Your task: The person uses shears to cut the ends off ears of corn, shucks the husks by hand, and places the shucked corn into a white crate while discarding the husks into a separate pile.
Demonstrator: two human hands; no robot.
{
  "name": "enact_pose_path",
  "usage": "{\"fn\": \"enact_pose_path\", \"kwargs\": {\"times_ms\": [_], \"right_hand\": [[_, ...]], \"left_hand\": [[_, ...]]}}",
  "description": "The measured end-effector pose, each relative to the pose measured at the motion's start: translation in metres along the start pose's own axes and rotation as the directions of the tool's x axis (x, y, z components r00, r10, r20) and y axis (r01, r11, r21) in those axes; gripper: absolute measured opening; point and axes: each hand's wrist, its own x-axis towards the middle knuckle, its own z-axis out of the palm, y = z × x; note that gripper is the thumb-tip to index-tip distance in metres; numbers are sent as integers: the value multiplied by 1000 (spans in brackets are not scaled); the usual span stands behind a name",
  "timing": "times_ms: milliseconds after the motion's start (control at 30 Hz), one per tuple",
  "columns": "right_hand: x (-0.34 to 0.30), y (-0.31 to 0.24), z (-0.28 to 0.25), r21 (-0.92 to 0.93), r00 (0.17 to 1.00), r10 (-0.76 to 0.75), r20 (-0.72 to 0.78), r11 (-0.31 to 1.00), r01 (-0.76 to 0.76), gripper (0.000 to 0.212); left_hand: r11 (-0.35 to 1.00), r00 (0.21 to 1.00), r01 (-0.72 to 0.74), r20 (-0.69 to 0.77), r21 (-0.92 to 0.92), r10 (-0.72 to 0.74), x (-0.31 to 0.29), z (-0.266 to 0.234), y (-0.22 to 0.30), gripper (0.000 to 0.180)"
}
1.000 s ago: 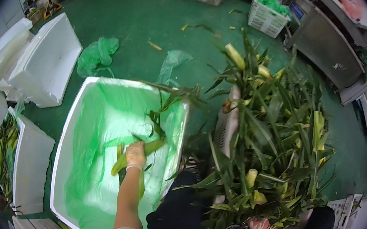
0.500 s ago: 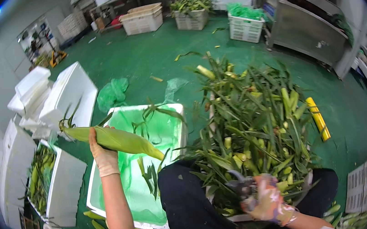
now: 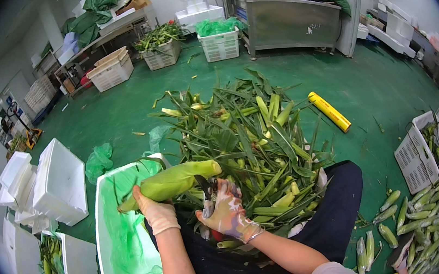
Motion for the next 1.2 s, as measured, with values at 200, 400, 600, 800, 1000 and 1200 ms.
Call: {"fn": "enact_pose_path", "kwargs": {"times_ms": [200, 400, 600, 800, 1000, 1200], "right_hand": [[-5, 35, 5, 174, 985, 109, 133, 976, -132, 67], [-45, 91, -18, 279, 916, 215, 339, 907, -316, 43], [-22, 66, -65, 192, 999, 27, 39, 981, -34, 84], [-4, 96, -66, 345, 996, 11, 86, 938, -40, 57], [13, 98, -111, -101, 965, 197, 173, 978, -181, 67], [22, 87, -116, 353, 857, -348, 380, 911, 213, 90]], "left_hand": [[978, 977, -52, -193, 203, 92, -11, 17, -8, 56], [973, 990, -136, -8, 188, 140, 45, 6, 6, 60], [762, 989, 44, 80, 646, -126, 11, 43, -32, 53], [721, 976, -95, 206, 686, -67, 3, 53, -21, 41], [255, 800, -520, 569, 815, -191, -30, 81, 22, 41], [-501, 700, -708, 591, 498, -401, -103, 107, 20, 58]]}}
